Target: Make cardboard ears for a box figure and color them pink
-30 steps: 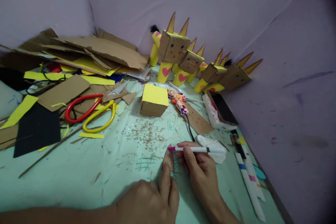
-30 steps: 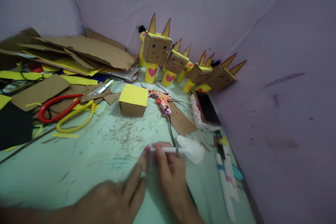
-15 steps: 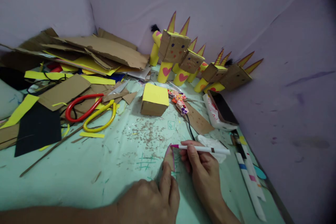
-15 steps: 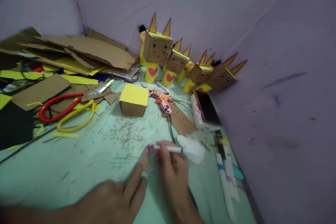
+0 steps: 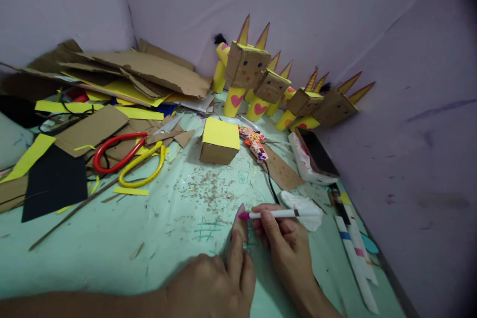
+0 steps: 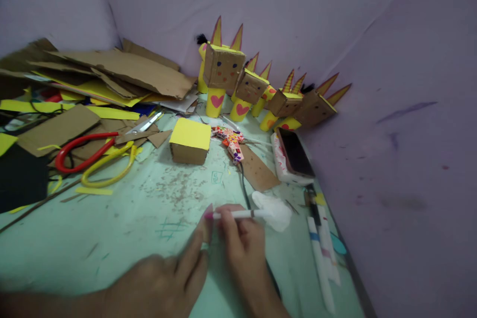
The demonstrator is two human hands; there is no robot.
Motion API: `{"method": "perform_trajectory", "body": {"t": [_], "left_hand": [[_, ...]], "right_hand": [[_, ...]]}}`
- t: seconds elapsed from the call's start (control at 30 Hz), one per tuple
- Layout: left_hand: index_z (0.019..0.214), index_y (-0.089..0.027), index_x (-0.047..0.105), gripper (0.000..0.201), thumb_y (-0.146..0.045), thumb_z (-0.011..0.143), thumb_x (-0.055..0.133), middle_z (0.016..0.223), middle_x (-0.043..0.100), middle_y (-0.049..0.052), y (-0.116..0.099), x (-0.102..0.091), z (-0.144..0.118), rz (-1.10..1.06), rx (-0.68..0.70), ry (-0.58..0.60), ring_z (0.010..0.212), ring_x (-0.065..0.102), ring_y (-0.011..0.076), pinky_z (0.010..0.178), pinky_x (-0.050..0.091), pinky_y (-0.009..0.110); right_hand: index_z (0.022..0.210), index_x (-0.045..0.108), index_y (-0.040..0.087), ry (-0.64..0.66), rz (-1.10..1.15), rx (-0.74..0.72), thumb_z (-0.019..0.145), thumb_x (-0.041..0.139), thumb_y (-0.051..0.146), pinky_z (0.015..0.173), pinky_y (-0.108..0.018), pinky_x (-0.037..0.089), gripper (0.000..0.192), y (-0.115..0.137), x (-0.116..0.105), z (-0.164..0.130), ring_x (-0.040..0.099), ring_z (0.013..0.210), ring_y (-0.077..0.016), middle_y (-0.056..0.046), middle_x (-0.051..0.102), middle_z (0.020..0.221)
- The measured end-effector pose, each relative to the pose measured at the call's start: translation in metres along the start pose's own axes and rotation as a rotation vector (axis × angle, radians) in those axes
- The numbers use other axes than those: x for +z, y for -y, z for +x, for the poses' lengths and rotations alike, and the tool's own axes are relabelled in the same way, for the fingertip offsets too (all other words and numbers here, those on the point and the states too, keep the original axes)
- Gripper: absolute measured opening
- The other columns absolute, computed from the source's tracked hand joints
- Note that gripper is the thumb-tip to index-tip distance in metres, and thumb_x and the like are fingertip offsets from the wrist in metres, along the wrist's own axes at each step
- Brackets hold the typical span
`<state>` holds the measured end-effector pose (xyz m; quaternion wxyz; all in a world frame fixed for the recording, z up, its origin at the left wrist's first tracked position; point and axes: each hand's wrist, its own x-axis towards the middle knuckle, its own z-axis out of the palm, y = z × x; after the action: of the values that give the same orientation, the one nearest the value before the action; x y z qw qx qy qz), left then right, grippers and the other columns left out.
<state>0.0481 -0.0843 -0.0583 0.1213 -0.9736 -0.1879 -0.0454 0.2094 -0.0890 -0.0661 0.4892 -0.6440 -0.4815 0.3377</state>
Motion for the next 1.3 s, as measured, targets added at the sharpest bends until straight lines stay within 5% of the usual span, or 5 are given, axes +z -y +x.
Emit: {"method": "perform_trajectory", "body": {"t": [0.1, 0.3, 1.3], "left_hand": [[0.107, -0.003, 0.054, 0.031, -0.01, 0.083, 0.036, 0.111, 0.057, 0.035, -0.0004, 0.0001, 0.0, 0.0, 0.005, 0.008, 0.031, 0.056, 0.0187, 0.026, 0.043, 0.029], [0.112, -0.004, 0.051, 0.033, -0.012, 0.085, 0.036, 0.116, 0.055, 0.035, -0.0017, 0.0012, -0.0002, -0.017, 0.001, 0.075, 0.035, 0.057, 0.0178, 0.028, 0.043, 0.028], [0.112, -0.001, 0.051, 0.034, -0.012, 0.084, 0.035, 0.117, 0.051, 0.039, -0.0011, -0.0013, -0.0006, 0.013, 0.005, 0.035, 0.033, 0.056, 0.0181, 0.028, 0.041, 0.029]], "right_hand": [[0.082, 0.07, 0.016, 0.018, 0.008, 0.0, 0.085, 0.053, 0.04, 0.044, -0.022, 0.037, 0.03, -0.0003, -0.0009, -0.0007, 0.05, 0.051, -0.0125, -0.001, 0.058, 0.059], [0.083, 0.069, 0.014, -0.189, 0.0, 0.03, 0.081, 0.056, 0.045, 0.042, -0.023, 0.038, 0.033, 0.0, 0.0011, 0.0036, 0.051, 0.049, -0.0135, -0.003, 0.062, 0.06], [0.082, 0.067, 0.016, -0.113, 0.002, 0.011, 0.083, 0.055, 0.042, 0.045, -0.023, 0.04, 0.029, -0.0013, -0.0001, -0.0005, 0.055, 0.053, -0.0147, -0.003, 0.064, 0.063]]}}
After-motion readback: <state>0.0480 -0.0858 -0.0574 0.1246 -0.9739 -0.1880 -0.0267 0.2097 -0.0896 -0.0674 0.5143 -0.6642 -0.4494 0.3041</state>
